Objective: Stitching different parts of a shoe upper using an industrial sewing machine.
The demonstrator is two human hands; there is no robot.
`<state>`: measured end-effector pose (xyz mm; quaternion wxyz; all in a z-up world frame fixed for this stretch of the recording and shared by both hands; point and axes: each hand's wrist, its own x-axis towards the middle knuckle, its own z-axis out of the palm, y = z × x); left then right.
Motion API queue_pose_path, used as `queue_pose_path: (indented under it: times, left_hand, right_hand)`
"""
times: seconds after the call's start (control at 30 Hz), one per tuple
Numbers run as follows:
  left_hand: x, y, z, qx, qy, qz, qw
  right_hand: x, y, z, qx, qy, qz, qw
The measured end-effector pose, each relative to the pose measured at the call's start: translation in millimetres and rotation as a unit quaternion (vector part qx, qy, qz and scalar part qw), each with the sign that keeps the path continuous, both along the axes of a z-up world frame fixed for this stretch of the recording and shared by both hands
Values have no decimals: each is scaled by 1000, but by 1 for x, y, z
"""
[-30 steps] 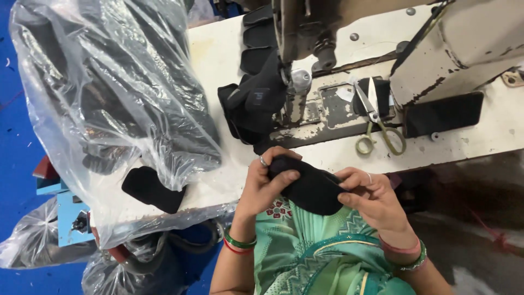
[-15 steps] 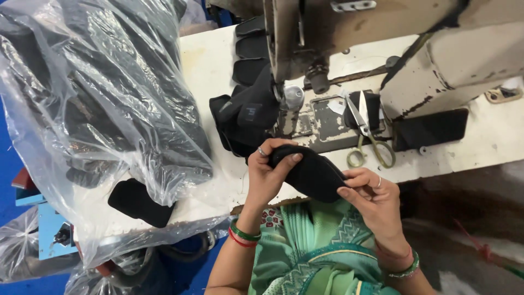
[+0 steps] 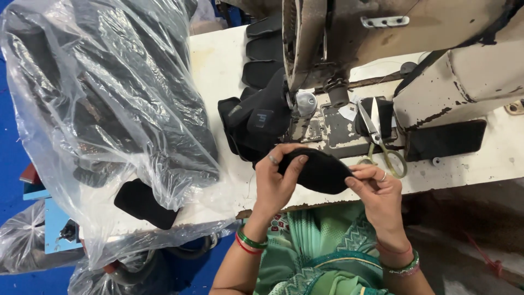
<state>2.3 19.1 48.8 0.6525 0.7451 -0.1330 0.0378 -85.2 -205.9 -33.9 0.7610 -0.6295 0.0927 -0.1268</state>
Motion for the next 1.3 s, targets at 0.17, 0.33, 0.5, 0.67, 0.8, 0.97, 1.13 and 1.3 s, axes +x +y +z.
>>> queue_pose_path:
  times: [0.17,0.33,0.5,0.67,0.8,0.97,1.13,1.3]
  left_hand:
    - [-6,-2,10,32,-130,89,987]
    - [-1,-9,-24,-76,-31,54,995]
    - [12,-18,-38,-160,34,-8,987]
    - [32,-14,-29,-132,14,40,990]
    - [59,-2,-23,-44,-11,118,992]
    - [104,8,-9,-18,-67,110,992]
    - [125,13,-10,-22,-52,77,995]
    - [141,18,-18,4,-84,47,995]
  right_hand:
    - [-8,6,16,-11,-1,50,999]
    - [-17,-6,6,71,-32,103,992]
    - [-14,-6,6,102,-62,112,986]
    - [19,6,10,82,-52,103,990]
    - [62,22,19,52,-69,110,990]
    - [100,43,36,8,-59,72,996]
    - [105,56,31,-29,-38,34,998]
    - [105,80,39,-62,-110,9,992]
